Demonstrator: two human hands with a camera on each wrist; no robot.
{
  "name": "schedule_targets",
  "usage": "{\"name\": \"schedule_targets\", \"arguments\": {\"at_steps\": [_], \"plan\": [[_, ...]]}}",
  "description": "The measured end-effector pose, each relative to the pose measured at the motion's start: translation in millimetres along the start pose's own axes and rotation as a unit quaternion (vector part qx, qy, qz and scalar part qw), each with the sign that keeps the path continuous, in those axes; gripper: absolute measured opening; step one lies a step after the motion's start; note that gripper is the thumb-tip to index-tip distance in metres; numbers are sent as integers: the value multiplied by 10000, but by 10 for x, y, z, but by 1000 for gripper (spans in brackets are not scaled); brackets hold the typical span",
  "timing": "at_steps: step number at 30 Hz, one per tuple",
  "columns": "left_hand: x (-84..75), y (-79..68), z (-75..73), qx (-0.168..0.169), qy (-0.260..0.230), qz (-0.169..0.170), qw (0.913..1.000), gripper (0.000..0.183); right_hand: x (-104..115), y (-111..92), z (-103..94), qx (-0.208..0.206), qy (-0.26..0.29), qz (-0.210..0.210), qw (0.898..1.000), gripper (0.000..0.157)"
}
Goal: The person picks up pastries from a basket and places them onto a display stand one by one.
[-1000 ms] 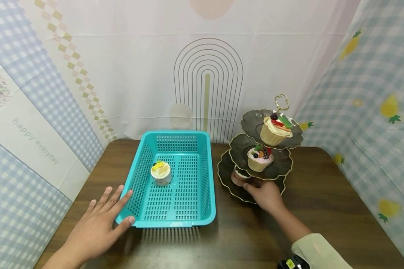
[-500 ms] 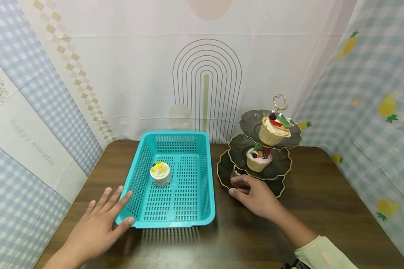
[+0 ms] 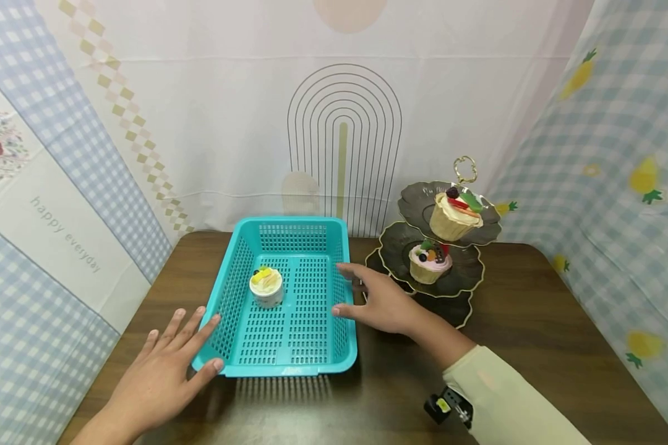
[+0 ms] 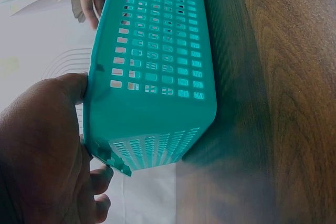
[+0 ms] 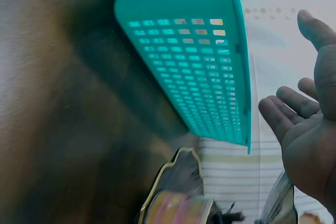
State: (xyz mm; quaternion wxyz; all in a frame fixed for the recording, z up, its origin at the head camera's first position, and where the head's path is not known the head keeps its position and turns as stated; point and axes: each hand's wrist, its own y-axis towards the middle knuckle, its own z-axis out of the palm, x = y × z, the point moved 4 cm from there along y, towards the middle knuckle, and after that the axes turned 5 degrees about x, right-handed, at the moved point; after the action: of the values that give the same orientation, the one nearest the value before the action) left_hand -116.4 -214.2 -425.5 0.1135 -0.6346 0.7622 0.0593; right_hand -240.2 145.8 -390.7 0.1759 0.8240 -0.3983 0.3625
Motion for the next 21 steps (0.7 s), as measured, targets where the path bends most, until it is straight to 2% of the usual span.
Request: {"name": "schedule_targets", "arguments": {"at_steps": [6,14,21], "plan": [[-1,1,6,2,52,-3,10000,82,93,255,81,475,-275,140,9984,100],[-2,-3,-10,-47,75,11,10000,81,187,581,185,689,-672,176,9952,104],[-14,-14,-19,-179,146,79,9997,78,251,774,284,860,-1172,127,9893,101]]}}
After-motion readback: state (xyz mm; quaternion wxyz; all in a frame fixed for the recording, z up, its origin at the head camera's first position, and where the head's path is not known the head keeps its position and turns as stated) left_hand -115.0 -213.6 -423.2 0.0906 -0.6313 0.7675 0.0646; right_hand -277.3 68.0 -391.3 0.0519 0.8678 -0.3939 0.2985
